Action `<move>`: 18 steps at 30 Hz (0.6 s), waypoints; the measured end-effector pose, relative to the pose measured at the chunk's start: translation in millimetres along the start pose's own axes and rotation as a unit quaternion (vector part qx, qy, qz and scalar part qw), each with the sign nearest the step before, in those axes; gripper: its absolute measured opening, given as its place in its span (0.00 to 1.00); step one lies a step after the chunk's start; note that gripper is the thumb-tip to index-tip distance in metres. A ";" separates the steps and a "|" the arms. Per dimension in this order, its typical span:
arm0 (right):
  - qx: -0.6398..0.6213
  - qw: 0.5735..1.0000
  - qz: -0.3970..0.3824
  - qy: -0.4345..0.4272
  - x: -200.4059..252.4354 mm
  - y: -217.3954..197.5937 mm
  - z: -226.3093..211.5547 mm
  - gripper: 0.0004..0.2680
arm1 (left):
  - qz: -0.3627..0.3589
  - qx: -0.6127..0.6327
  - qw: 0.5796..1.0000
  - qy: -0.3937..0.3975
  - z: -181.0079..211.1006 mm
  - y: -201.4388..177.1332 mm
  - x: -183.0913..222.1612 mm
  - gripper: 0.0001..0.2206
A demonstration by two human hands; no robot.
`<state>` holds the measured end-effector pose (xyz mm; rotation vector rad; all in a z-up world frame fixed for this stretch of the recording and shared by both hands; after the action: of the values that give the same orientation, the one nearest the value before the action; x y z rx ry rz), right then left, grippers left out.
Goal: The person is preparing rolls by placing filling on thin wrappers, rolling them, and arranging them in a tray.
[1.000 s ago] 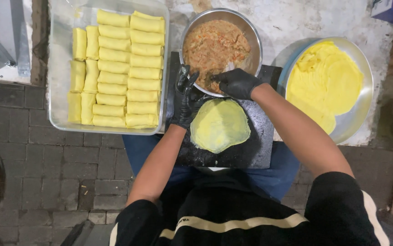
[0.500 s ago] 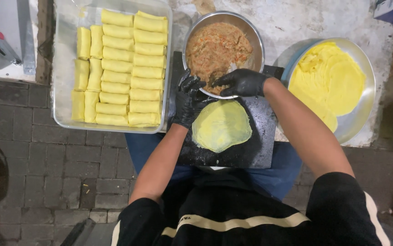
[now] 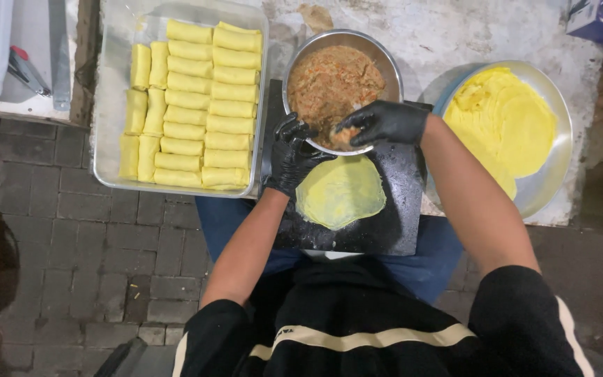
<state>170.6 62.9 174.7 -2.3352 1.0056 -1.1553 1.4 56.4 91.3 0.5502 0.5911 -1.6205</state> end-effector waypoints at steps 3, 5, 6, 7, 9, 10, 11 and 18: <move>-0.038 0.998 0.047 0.011 15.4 4.3 18.2 0.19 | 0.000 0.021 1.000 -0.004 13.0 -1.8 -10.8 0.29; -0.306 0.935 0.162 0.081 33.5 18.0 37.1 0.18 | 0.025 0.168 0.985 0.007 33.5 -9.3 -20.5 0.29; -0.307 0.934 0.163 0.082 36.7 33.9 41.9 0.18 | 0.023 0.169 0.985 0.007 33.8 -11.7 -25.6 0.29; -0.407 0.893 0.173 0.086 41.8 57.3 50.0 0.17 | 0.004 0.153 0.988 0.026 40.6 -13.6 -24.5 0.26; -0.510 0.836 0.177 0.098 45.9 102.3 69.1 0.17 | -0.020 0.136 0.990 0.033 55.8 -18.8 -19.5 0.24; -0.537 0.819 0.183 0.091 46.0 121.5 78.6 0.16 | -0.049 0.109 0.992 0.038 68.8 -18.7 -15.9 0.21; -0.560 0.803 0.190 0.079 42.8 134.3 88.1 0.15 | -0.075 0.082 0.993 0.049 79.3 -18.0 -17.5 0.19; -0.461 0.862 0.208 0.023 22.5 217.0 144.7 0.12 | -0.096 -0.079 0.987 0.106 115.9 -8.9 45.4 0.12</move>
<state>198.8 -103.2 -25.6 -2.4684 2.3351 -0.5942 -15.3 -52.6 149.7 0.5662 0.9475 -1.6882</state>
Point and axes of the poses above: each hand's wrist, its own x-axis away from the middle knuckle, its own y-axis out of the palm, z = x × y, the point moved 9 cm from there along -x, towards the middle knuckle, and after that the axes turned 14 degrees about x, right-handed, at the moved point
